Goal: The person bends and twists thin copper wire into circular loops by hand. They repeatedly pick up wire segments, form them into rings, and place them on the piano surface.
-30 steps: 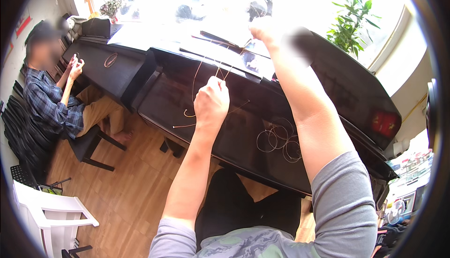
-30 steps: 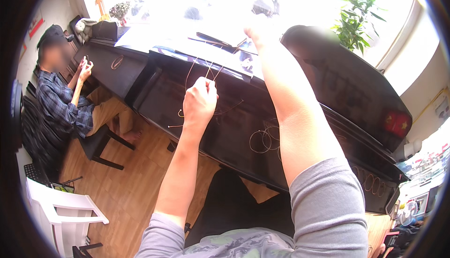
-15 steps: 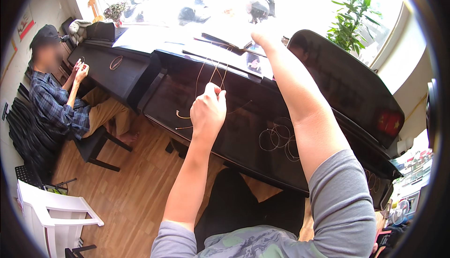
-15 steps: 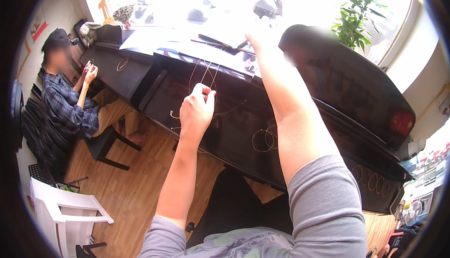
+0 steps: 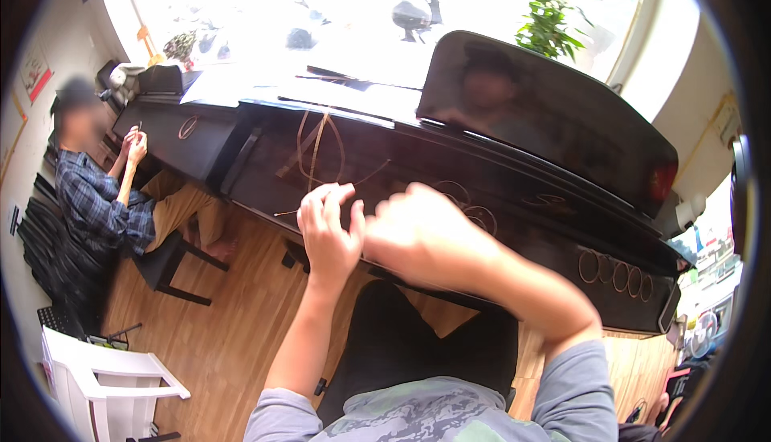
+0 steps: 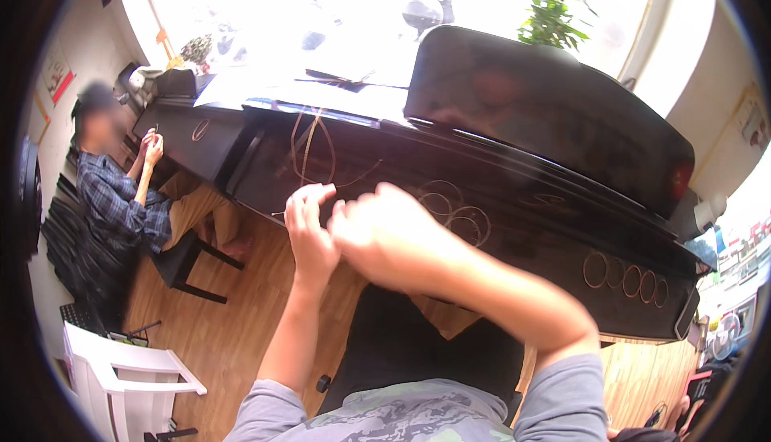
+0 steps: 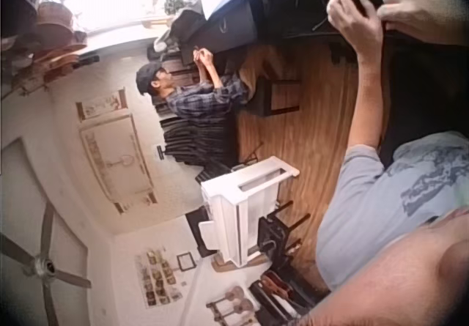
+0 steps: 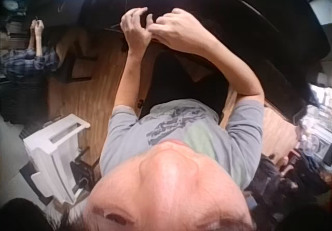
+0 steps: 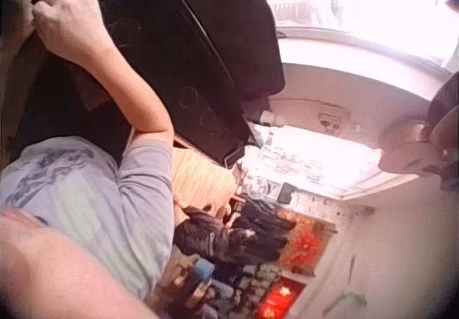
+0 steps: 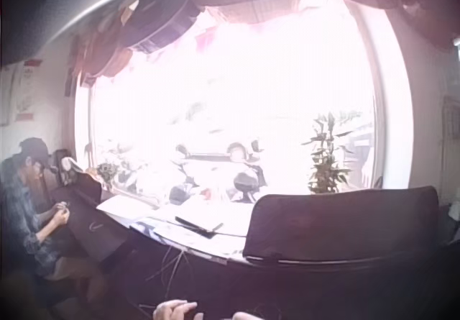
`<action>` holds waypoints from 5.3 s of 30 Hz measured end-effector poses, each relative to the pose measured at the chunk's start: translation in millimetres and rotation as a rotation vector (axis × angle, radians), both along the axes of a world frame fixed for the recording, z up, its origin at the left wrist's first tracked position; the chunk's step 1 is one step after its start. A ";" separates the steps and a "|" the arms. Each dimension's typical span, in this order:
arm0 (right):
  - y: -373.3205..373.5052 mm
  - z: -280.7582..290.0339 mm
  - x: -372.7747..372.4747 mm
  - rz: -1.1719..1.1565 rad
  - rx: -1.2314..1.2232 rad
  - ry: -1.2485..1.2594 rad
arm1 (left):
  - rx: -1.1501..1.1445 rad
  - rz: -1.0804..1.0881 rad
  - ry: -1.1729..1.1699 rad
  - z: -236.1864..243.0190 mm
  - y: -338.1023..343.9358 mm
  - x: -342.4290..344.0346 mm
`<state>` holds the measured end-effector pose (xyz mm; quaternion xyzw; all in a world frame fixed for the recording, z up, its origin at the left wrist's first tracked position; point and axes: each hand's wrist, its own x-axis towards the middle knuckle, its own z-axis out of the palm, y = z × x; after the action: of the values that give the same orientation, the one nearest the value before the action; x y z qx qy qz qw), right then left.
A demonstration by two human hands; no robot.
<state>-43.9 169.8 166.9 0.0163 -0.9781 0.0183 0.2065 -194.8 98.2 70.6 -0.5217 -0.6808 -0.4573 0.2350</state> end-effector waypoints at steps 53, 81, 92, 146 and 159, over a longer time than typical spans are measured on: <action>109.4 -111.2 223.5 -0.389 -1.146 0.569 | -0.090 -0.909 -0.991 -55.7 104.3 242.1; 110.2 -121.0 230.5 -0.437 -1.296 0.687 | -0.172 -0.995 -1.184 -48.3 100.8 231.0; 113.7 -118.6 234.6 -0.258 -1.447 0.638 | -0.133 -1.015 -1.169 -52.4 104.2 233.1; 112.9 -109.4 241.2 -0.206 -1.477 0.501 | -0.201 -0.670 -0.658 -52.2 100.9 241.9; 106.8 -106.1 237.5 -0.219 -1.461 0.600 | -0.177 -0.789 -0.825 -58.2 101.7 240.6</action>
<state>193.6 276.6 60.7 -0.2153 -0.6174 0.6294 0.4199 45.7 199.9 12.4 -0.5321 -0.5058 -0.6173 -0.2827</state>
